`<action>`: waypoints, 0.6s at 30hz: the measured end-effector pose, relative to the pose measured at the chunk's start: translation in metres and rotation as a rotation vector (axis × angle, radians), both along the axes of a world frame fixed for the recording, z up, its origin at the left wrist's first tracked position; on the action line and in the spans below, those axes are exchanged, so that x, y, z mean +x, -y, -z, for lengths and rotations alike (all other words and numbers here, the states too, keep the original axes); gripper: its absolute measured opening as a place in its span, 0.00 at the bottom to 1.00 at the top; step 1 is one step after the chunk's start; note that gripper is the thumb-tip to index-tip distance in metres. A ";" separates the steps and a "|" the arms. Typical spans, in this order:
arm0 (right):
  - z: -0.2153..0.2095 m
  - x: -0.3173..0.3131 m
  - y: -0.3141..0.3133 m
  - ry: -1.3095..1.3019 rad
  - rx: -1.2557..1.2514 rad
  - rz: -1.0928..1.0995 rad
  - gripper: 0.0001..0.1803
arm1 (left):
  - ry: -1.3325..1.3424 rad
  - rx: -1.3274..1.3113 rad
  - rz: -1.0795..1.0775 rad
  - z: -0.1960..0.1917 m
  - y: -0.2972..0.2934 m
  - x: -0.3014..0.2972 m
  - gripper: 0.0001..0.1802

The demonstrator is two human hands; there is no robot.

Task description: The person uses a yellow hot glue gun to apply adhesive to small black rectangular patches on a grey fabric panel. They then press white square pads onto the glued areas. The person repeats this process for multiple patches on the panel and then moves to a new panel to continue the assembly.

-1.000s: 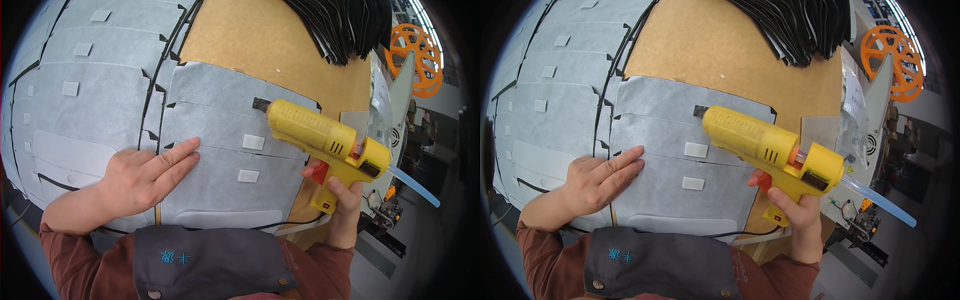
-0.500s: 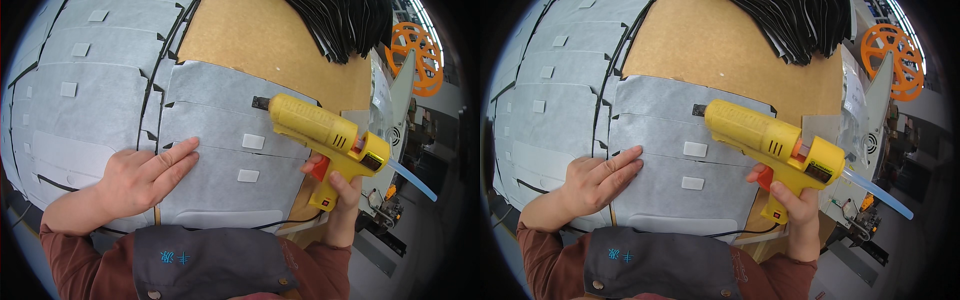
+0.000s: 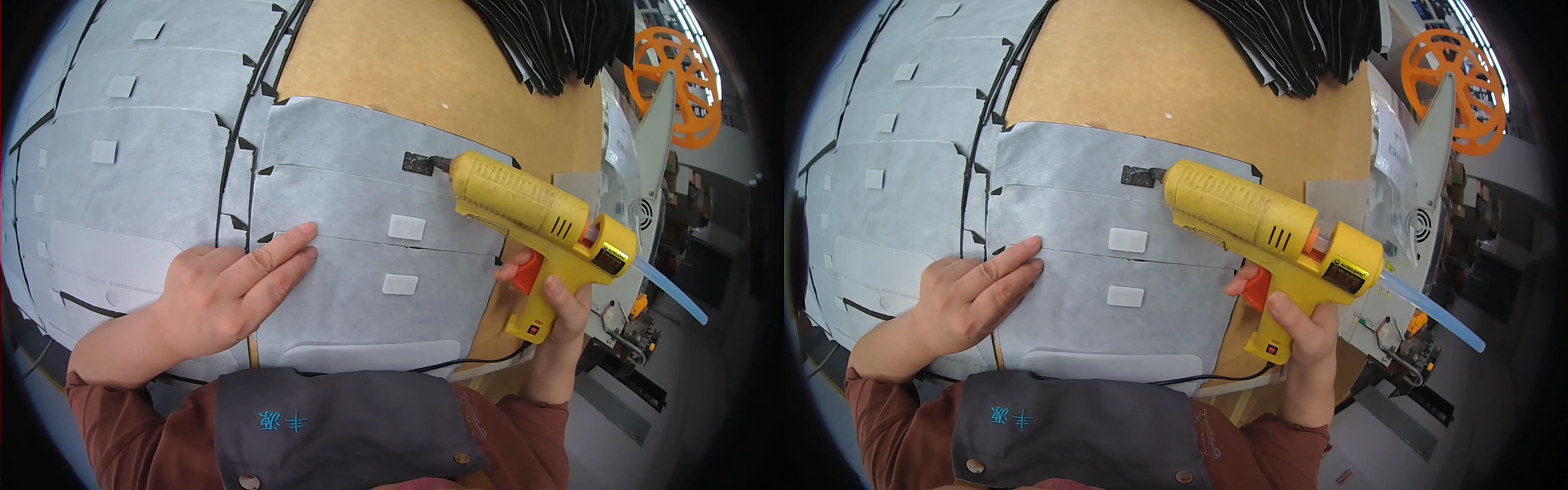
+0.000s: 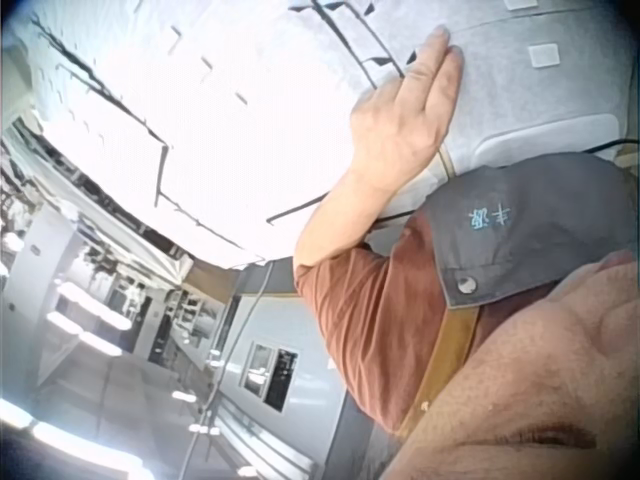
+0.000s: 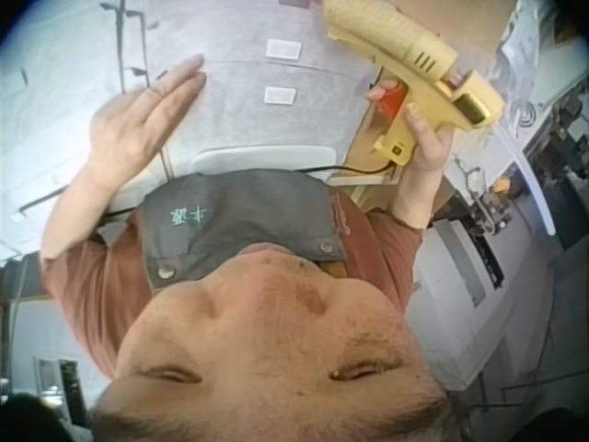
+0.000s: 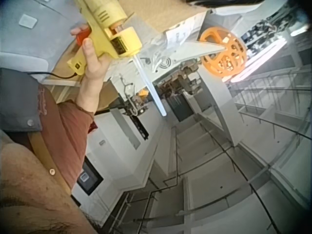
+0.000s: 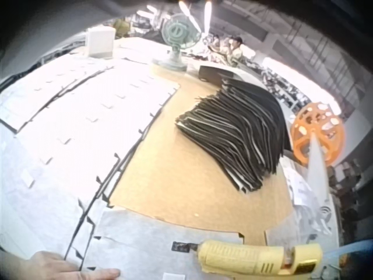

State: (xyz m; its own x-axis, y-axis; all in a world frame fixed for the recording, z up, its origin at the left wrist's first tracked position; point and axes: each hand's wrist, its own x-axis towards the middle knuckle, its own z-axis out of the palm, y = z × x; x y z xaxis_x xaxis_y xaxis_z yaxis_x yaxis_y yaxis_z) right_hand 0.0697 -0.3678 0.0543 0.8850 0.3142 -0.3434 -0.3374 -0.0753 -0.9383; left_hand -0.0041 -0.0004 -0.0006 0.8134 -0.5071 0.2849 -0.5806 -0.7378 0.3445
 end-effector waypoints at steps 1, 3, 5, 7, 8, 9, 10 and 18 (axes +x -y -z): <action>0.000 0.000 0.000 0.000 -0.001 0.001 0.30 | 0.000 0.000 -0.002 0.000 0.000 0.000 0.18; 0.001 -0.001 0.001 0.002 0.001 0.002 0.30 | -0.001 0.001 0.000 0.000 0.000 0.000 0.18; 0.001 -0.001 0.001 0.005 0.009 0.003 0.30 | -0.003 0.002 0.001 0.000 0.000 0.000 0.18; 0.002 -0.002 0.002 0.001 0.011 0.005 0.30 | -0.006 0.005 -0.001 0.000 0.000 0.000 0.18; 0.002 -0.003 0.002 0.000 0.012 0.006 0.30 | -0.007 0.005 0.000 0.000 0.000 0.000 0.18; 0.002 -0.004 0.003 -0.004 0.013 0.009 0.30 | -0.008 0.005 0.000 0.000 0.000 0.000 0.18; 0.001 -0.006 0.003 -0.009 0.013 0.013 0.30 | -0.009 0.005 0.000 0.000 0.000 0.000 0.18; 0.000 -0.011 0.003 -0.018 0.018 0.011 0.30 | -0.006 0.014 -0.005 0.000 0.001 0.000 0.19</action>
